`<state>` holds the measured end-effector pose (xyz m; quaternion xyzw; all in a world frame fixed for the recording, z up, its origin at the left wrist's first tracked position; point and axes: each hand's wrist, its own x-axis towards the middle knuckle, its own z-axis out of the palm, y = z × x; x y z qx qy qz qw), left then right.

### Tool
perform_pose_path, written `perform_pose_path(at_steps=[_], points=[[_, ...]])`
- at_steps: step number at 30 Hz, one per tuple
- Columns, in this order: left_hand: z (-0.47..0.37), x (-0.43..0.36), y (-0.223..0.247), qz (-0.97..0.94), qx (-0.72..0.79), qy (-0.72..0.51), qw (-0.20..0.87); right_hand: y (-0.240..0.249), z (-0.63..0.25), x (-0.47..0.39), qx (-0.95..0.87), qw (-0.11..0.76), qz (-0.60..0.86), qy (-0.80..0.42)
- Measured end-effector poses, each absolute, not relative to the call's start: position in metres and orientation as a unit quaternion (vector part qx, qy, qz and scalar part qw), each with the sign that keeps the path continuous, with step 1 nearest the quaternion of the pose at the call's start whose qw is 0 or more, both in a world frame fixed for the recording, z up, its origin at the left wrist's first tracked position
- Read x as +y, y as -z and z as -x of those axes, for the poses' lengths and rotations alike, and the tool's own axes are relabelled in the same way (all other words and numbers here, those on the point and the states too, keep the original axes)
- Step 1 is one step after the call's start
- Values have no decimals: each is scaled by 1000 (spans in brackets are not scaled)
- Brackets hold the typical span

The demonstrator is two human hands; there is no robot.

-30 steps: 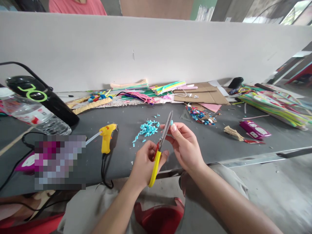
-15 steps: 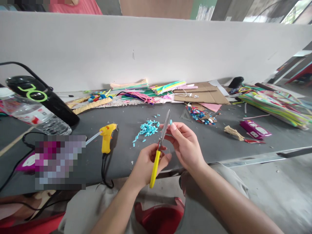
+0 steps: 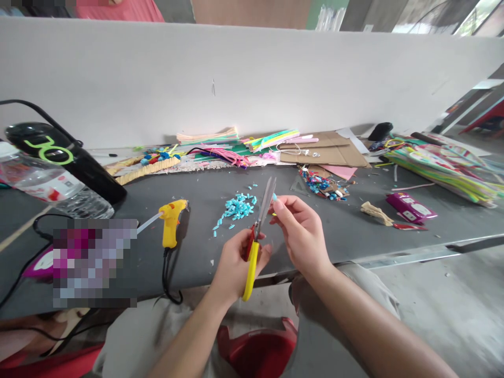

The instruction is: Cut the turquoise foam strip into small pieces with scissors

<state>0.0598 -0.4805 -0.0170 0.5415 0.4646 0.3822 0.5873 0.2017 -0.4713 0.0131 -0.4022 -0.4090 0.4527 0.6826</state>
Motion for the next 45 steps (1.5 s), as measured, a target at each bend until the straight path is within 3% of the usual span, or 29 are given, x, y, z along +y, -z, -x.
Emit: perform_pose_path(at_steps=[9, 16, 20, 25, 45], points=[[-60, -480, 14, -524, 483, -411, 568, -16, -204, -472, -391, 686, 354, -501], [-51, -480, 4, -534, 467, -470, 525, -19, -215, -465, -363, 562, 299, -680], [-47, -478, -2, -516, 465, -505, 512, -15, -213, -463, -365, 502, 301, -724], [-44, -476, 0, -517, 461, -513, 507, -6, -205, -464, -407, 464, 357, -701], [-40, -472, 2, -496, 484, -511, 508, -7, -206, -464, -516, 474, 402, -590]])
